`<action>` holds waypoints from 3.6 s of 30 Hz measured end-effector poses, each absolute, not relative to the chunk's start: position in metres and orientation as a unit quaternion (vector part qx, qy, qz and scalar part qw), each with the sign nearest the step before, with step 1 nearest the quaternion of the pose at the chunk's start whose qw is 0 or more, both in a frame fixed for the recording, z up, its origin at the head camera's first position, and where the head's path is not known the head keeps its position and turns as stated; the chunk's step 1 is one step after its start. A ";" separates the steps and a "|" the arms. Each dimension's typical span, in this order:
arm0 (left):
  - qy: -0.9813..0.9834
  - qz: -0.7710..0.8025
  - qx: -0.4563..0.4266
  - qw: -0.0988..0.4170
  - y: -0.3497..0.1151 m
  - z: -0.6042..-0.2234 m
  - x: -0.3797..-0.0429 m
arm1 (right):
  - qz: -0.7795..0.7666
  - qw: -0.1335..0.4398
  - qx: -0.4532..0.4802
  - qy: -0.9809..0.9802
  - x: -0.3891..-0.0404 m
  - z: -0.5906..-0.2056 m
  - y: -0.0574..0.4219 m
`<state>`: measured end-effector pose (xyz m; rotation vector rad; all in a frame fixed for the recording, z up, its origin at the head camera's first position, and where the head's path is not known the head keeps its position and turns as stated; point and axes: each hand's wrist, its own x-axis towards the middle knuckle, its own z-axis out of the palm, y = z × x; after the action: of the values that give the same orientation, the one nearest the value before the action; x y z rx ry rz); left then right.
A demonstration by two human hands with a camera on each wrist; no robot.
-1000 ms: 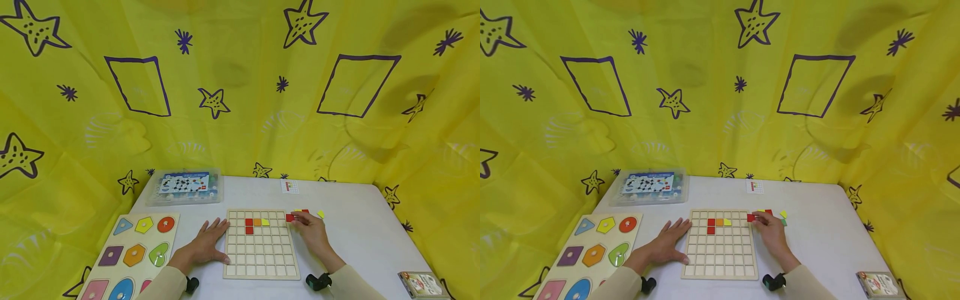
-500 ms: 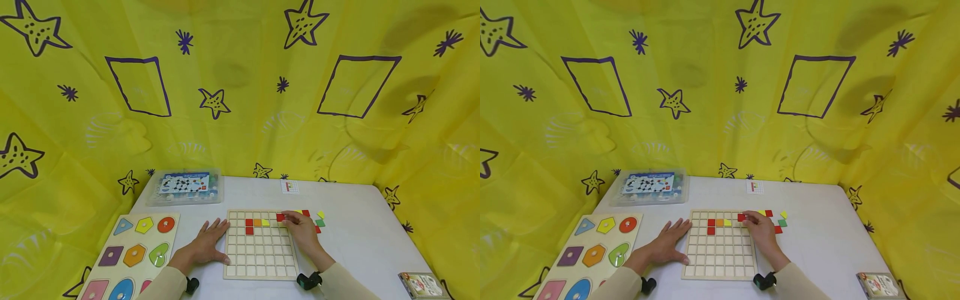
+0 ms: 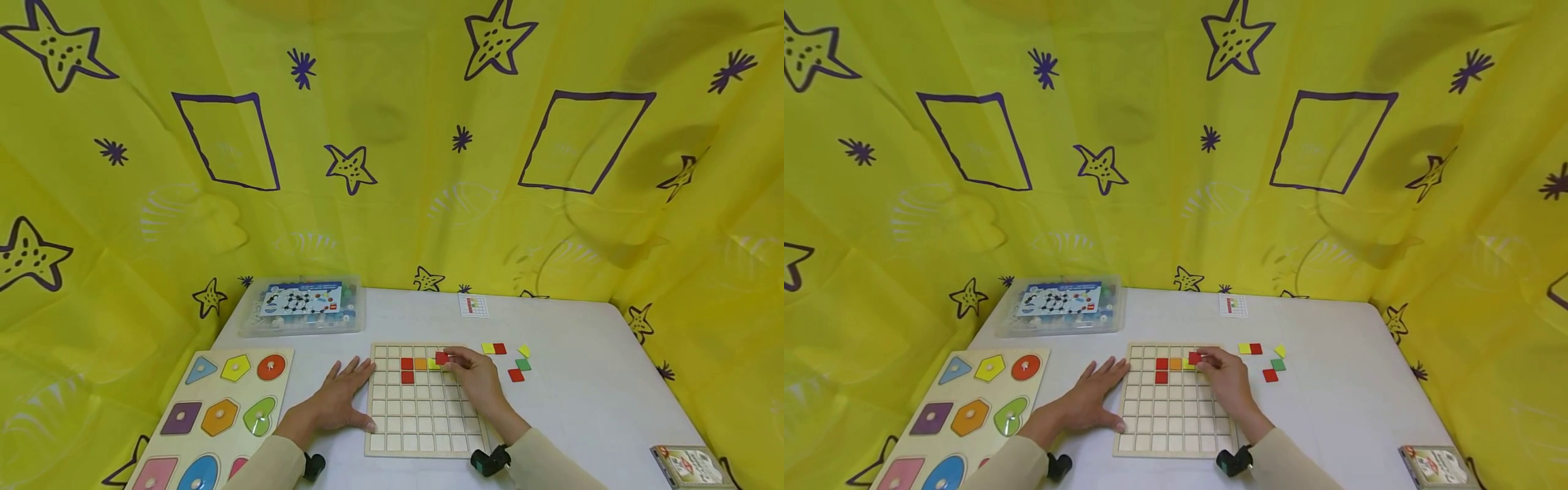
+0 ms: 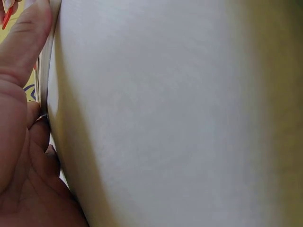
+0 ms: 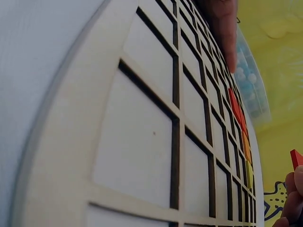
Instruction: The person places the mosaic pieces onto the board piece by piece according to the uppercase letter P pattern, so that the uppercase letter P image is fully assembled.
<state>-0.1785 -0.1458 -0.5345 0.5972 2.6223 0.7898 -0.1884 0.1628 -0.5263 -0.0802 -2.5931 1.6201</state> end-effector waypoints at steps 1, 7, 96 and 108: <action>0.922 0.277 0.210 0.169 -0.146 -0.534 -0.179 | 0.530 0.040 -0.024 -0.847 -0.188 -0.527 0.161; 0.923 0.275 0.211 0.169 -0.146 -0.535 -0.179 | 0.535 0.037 -0.014 -0.844 -0.186 -0.529 0.153; 0.920 0.278 0.227 0.155 -0.146 -0.534 -0.177 | 0.424 -0.018 0.110 -0.899 -0.166 -0.540 0.117; 0.921 0.277 0.225 0.156 -0.146 -0.536 -0.178 | 0.416 -0.012 0.124 -0.901 -0.168 -0.540 0.118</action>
<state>-0.1778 -0.1457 -0.5362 0.6431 2.6387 0.7930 -0.1676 0.1177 -0.5405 0.3914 -2.8524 1.3158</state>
